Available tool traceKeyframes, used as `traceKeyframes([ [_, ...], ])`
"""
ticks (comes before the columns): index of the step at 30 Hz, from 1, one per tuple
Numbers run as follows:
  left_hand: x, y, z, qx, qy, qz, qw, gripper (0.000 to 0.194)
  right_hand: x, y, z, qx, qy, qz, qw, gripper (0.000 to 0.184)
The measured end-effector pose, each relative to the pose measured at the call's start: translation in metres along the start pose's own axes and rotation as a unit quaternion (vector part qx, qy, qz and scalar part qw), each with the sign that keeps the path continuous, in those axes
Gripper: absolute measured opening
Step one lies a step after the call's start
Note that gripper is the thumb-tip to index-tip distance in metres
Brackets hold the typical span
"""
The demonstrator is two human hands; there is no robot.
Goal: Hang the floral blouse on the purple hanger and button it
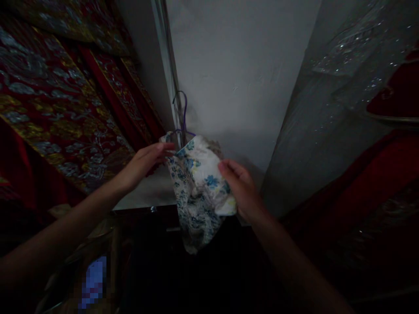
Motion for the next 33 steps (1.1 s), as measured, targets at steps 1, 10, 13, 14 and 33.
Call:
traceKeyframes([
  [1, 0.011, -0.001, -0.009, 0.064, -0.01, 0.058, 0.996, 0.045, 0.019, 0.002, -0.012, 0.008, -0.034, 0.012, 0.999, 0.04],
  [10, 0.104, -0.019, 0.0, 0.149, -0.08, 0.282, 0.944, 0.034, 0.074, 0.023, -0.061, 0.092, -0.336, 0.18, 0.92, 0.027],
  [13, 0.112, -0.013, 0.039, 0.032, -0.115, 0.205, 0.971, 0.026, 0.015, 0.037, -0.045, 0.127, -0.171, 0.208, 0.955, 0.029],
  [14, 0.111, -0.009, 0.052, -0.009, -0.115, 0.169, 0.979, 0.022, 0.0, 0.043, -0.044, 0.131, -0.138, 0.207, 0.96, 0.038],
  [33, 0.049, -0.021, 0.061, -0.194, 0.189, -0.184, 0.945, 0.029, -0.157, 0.005, -0.029, -0.043, 0.089, 0.055, 0.994, 0.062],
])
Point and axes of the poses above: each hand's wrist, its own x-axis away from the middle knuckle, its own z-axis out of the back of the hand, y = z × x, the point moved 6 cm from there along -x, towards the middle knuckle, and after that the axes turned 13 degrees about y, right-handed, at the moved point
